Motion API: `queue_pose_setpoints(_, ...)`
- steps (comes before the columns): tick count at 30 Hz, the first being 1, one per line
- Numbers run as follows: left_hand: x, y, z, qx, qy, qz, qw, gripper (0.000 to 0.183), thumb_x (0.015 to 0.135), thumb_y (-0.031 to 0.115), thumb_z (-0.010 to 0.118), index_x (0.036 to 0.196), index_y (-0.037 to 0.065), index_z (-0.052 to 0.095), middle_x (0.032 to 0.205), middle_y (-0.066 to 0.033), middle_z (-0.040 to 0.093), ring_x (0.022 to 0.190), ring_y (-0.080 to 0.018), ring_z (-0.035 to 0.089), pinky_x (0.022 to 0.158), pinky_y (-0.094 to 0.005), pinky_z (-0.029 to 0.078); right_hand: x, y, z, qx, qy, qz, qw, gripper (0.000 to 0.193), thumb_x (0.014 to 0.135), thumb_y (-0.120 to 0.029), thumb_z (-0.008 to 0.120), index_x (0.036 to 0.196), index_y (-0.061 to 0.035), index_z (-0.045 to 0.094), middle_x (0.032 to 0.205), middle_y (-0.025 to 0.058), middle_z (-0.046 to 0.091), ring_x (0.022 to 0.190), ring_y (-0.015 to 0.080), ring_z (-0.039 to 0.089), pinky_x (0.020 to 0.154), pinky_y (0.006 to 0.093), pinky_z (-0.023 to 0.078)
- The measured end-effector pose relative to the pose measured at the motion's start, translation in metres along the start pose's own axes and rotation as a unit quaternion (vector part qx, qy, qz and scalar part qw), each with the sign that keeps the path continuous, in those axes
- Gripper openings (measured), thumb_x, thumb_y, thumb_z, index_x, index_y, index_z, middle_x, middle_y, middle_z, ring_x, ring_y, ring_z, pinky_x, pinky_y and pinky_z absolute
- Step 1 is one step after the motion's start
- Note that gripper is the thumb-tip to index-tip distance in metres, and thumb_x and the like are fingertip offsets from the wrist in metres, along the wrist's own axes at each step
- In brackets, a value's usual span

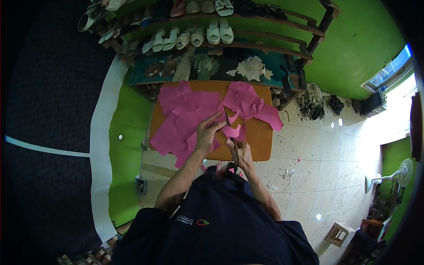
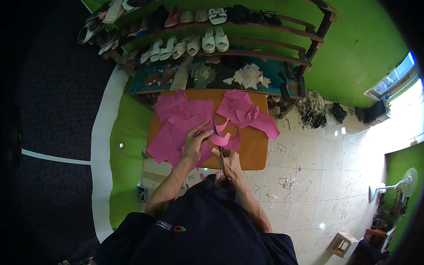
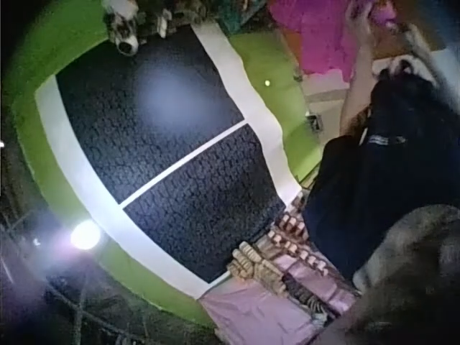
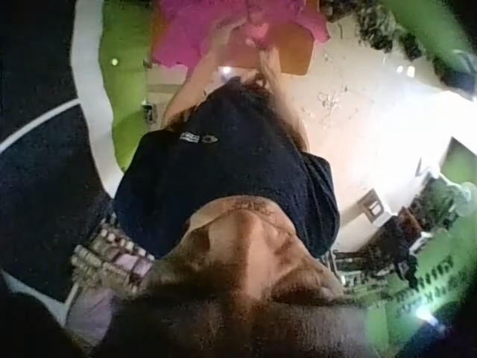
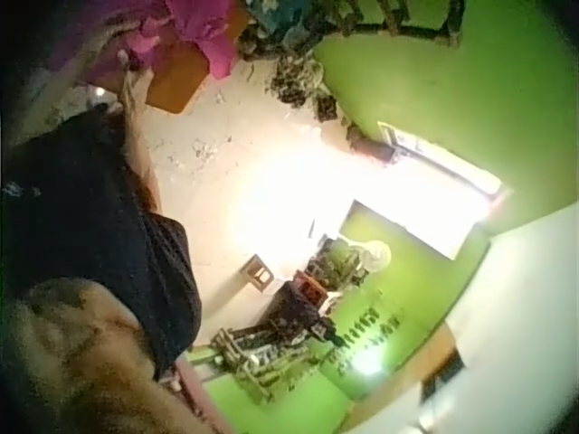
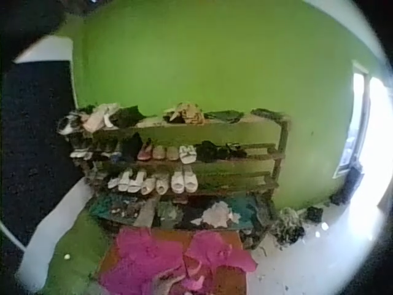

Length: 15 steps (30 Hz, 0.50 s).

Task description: Cutting pink fabric into specific shapes using scissors.

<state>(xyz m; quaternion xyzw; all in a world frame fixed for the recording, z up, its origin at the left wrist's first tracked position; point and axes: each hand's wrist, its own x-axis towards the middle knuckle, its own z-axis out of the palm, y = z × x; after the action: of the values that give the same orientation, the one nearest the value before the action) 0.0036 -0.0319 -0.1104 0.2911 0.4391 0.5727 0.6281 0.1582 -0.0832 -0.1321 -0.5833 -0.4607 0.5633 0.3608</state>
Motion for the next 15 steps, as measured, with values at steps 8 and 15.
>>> queue_pose_setpoints(8, 0.007, 0.001, -0.008, 0.003, -0.022, 0.002, 1.0, 0.048, 0.085, -0.001, 0.071, 0.131, -0.004, 0.058, 0.09, -0.0077, 0.072, 0.085, -0.0115, 0.069, 0.085, -0.0254, 0.055, -0.002, -0.005, 0.0, -0.023, 0.002, 0.004, 1.0, 0.065, 0.081, -0.068, 0.07, 0.064, -0.008, 0.05, 0.053, -0.0049, 0.039, 0.045, 0.007, 0.038, 0.042, 0.0285, 0.03)
queue_pose_setpoints(15, 0.011, 0.006, -0.013, 0.019, -0.024, -0.021, 0.999, 0.048, 0.084, -0.003, 0.072, 0.13, -0.004, 0.059, 0.086, -0.0064, 0.071, 0.083, -0.0114, 0.069, 0.084, -0.0246, 0.056, -0.003, -0.006, 0.0, -0.013, 0.008, 0.019, 1.0, 0.063, 0.081, -0.064, 0.072, 0.063, -0.008, 0.051, 0.053, -0.0052, 0.04, 0.045, 0.0067, 0.037, 0.042, 0.0287, 0.029)
